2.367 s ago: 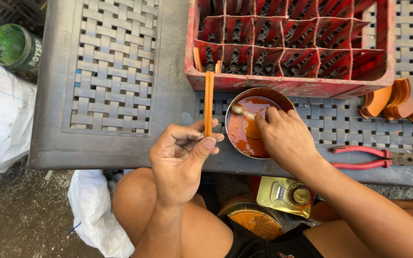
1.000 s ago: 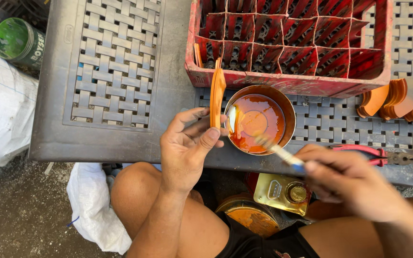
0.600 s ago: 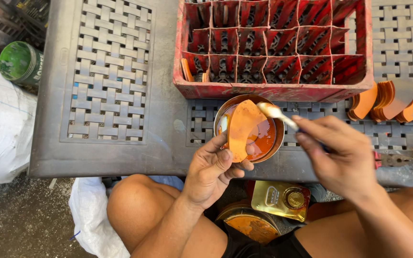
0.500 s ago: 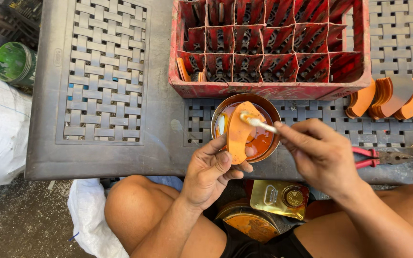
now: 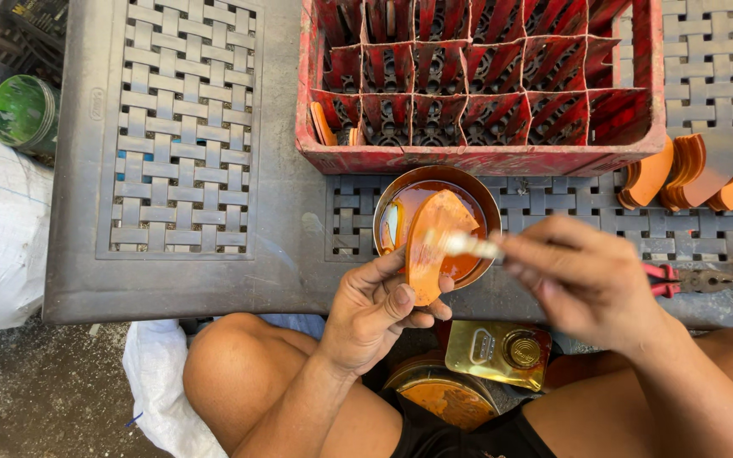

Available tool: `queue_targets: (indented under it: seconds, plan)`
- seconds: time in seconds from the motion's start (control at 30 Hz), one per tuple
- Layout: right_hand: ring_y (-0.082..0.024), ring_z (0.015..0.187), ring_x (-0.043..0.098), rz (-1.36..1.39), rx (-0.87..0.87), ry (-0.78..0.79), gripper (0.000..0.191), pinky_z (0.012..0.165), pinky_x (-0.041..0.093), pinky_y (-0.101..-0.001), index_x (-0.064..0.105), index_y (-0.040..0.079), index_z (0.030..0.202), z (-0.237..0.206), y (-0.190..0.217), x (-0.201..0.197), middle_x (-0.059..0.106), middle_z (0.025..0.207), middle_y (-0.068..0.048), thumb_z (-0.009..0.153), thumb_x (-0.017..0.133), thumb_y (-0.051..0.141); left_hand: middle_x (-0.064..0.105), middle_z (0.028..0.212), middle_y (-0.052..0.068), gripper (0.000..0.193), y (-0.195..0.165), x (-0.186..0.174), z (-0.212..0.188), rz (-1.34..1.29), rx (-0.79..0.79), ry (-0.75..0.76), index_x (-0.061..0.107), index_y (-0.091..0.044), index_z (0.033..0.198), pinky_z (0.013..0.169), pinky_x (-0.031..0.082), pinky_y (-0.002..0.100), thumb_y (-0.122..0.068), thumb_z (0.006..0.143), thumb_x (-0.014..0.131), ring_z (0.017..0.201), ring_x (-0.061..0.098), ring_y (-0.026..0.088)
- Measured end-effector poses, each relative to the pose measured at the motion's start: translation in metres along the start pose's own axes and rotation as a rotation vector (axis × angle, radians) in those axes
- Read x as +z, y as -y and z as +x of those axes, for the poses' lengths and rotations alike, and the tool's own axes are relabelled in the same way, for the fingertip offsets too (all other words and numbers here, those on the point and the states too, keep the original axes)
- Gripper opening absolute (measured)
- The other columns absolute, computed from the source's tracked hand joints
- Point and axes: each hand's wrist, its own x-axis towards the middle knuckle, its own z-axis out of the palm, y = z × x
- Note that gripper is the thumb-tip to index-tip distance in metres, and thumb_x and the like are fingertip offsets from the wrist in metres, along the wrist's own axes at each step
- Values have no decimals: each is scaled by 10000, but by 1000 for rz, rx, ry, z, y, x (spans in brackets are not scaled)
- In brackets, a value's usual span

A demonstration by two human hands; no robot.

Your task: The person picks up small wooden pieces from a red crate, dips a toothbrush into a tin of orange liquid, and brushes the liquid onto each piece. After coating, the person places the treated pieces back into the crate. The process repeats for several pieces.

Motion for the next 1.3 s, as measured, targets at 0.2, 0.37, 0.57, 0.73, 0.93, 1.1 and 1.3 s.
queue_targets:
  seconds: [0.2,0.37,0.57,0.73,0.93,1.1,1.3]
  plan:
    - [-166,682,635,-372,67,-100,391,597,512,-291,745,102,1235,3,1,1,698,914,-78,866,783,-21,700,1258,256,500,-1,0,-3,61,3,10,529,1,1502,856,644,321,-116,1041,682,1017,750,296]
    - [-131,744,688,-189,-80,-42,394,627,562,-258,721,113,1213,6,5,-4,694,933,-58,843,700,-22,704,1260,265,468,-2,0,-1,74,25,38,542,14,1478,860,649,340,-110,1050,683,1030,752,307]
    - [-164,708,648,-350,72,-145,359,611,534,-285,751,111,1232,3,3,2,696,922,-76,894,784,-5,702,1254,254,500,-2,1,-3,87,39,36,535,-25,1505,853,650,332,-115,1038,690,1019,752,298]
    - [-142,774,686,-222,-65,-116,383,650,566,-268,721,112,1239,-1,4,4,693,961,-64,880,722,-22,703,1259,262,497,1,-1,-3,98,25,47,536,-49,1511,851,645,333,-109,1041,685,1014,753,305]
    - [-167,726,634,-377,72,-204,353,616,506,-301,741,82,1245,0,6,5,682,929,-91,909,777,-19,700,1279,270,483,3,-4,-4,114,65,68,544,-103,1517,867,647,344,-105,1053,680,1032,753,313]
    - [-127,785,684,-93,-129,-61,411,655,567,-255,708,107,1248,-3,7,8,687,964,-53,859,675,-24,697,1284,264,493,4,-5,-4,109,61,70,540,-129,1524,874,644,342,-103,1051,677,1037,750,307]
    - [-174,733,637,-439,89,-261,333,627,509,-304,751,61,1247,-2,6,10,695,944,-111,928,803,-17,696,1302,264,475,4,-6,-6,118,80,73,546,-104,1517,882,645,347,-87,1059,673,1053,750,312]
